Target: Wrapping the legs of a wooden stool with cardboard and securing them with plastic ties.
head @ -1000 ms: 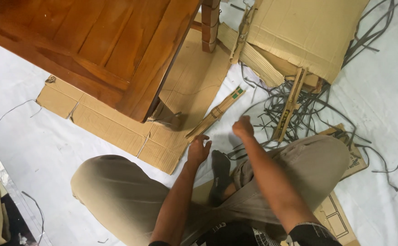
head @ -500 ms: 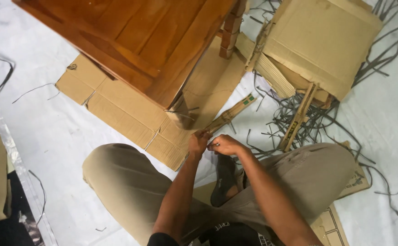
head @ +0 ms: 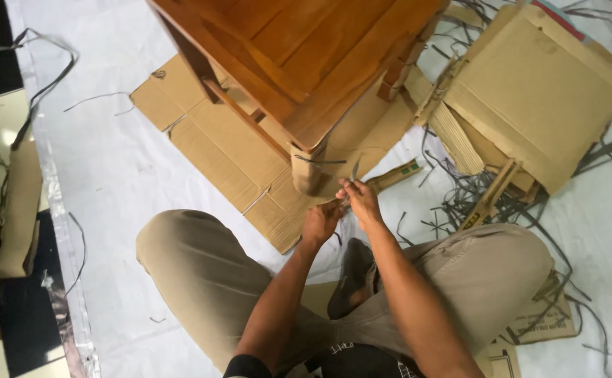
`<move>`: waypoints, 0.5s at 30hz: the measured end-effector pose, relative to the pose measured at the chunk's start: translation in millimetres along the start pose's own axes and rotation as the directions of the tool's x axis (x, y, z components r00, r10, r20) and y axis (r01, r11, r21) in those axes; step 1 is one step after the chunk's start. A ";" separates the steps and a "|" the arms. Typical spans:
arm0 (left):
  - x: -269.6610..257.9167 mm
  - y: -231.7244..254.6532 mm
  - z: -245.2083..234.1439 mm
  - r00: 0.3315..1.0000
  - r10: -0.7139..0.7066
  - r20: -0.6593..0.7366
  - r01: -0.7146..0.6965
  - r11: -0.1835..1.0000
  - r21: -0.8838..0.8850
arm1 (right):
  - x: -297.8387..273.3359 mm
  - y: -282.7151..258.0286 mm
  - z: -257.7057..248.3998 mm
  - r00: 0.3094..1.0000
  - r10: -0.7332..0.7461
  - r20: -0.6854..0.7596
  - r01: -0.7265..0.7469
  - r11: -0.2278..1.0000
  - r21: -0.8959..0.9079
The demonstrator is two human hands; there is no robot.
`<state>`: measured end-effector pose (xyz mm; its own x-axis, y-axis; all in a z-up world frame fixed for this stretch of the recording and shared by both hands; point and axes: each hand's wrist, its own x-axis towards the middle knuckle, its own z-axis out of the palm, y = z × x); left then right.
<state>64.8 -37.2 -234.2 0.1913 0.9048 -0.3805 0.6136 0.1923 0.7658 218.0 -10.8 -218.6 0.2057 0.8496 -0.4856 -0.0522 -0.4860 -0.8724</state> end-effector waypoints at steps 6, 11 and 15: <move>-50.7 80.8 -83.4 0.879 -0.036 -0.475 -0.045 0.986 -0.160 | 2.5 -36.1 28.8 0.967 -0.185 -0.177 0.181 0.983 -0.041; -36.1 86.3 -108.5 0.819 0.053 -0.572 -0.174 0.972 -0.158 | 6.3 -70.7 37.0 0.895 -0.402 -0.196 0.330 0.889 -0.318; -29.9 85.1 -118.0 0.823 0.151 -0.548 -0.246 0.964 -0.104 | -21.5 -112.0 46.5 0.711 -0.698 -0.081 0.570 0.641 -0.514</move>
<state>20.9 -3.0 -96.5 -0.1699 0.9816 0.0869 0.4649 0.0021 0.8854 174.0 34.9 -113.0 0.2621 0.9270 0.2684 0.5861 0.0680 -0.8074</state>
